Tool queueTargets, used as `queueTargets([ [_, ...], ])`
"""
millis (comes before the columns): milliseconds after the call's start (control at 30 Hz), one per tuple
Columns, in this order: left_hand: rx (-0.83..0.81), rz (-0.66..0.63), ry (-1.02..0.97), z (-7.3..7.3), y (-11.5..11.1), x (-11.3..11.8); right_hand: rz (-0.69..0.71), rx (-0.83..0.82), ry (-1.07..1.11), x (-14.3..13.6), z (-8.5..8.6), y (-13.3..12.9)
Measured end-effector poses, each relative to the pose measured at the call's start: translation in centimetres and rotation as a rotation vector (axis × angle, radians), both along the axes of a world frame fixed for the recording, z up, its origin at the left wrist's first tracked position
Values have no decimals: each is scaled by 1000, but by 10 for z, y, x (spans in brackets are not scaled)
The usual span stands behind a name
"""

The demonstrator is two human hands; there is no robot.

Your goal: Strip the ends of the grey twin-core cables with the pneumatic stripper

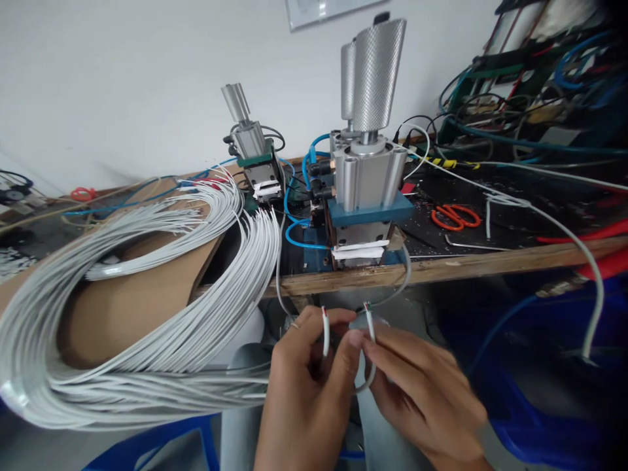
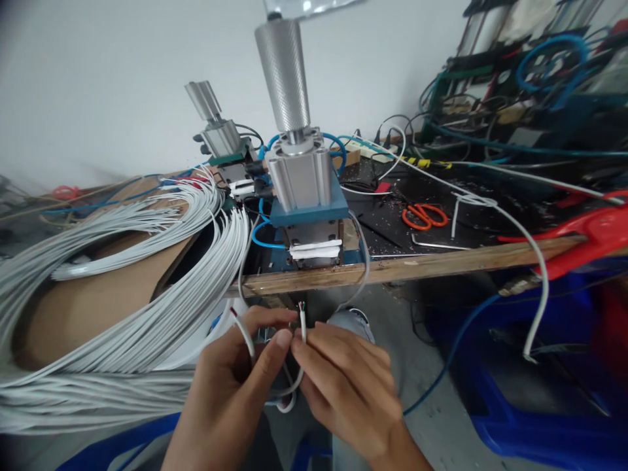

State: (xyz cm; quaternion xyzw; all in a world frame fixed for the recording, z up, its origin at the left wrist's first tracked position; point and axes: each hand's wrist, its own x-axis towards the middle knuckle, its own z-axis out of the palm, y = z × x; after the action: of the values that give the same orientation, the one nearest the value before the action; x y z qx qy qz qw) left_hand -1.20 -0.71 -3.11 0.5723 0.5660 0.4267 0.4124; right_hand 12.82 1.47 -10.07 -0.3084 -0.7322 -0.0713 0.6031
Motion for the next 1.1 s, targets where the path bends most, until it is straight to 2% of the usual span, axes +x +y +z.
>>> queueTargets([
  [200,-11,-43,-216,1,-4,0,126,-57,-91,3,-2,-14],
  [367,9,-61,-267,2,-8,-2,158,-48,-84,0,-1,-21],
  [467,33,-68,-223,2,-9,-2,151,-74,-114,1,-7,-25],
  [600,-73,-22,-294,-9,-16,-8,70,-162,-73,-1,-34,-33],
  [700,-209,20,-427,-30,-25,-18,3,-380,-92,-7,-65,-41],
  [800,-291,-13,-503,-51,-33,-27,70,-596,-206,-11,-92,-52],
  [867,-308,-68,-528,-62,-37,-29,123,-709,-232,-12,-98,-60],
  [900,-299,-95,-515,-66,-38,-30,132,-751,-219,-13,-96,-63],
  [967,-253,-135,-435,-73,-41,-29,149,-832,-113,-14,-80,-68],
  [1000,-223,-148,-383,-77,-42,-28,160,-855,-57,-15,-68,-68],
  [1067,-173,-174,-315,-83,-45,-26,275,-959,173,-17,-42,-66],
  [1100,-158,-176,-310,-86,-47,-25,320,-968,207,-19,-30,-64],
])
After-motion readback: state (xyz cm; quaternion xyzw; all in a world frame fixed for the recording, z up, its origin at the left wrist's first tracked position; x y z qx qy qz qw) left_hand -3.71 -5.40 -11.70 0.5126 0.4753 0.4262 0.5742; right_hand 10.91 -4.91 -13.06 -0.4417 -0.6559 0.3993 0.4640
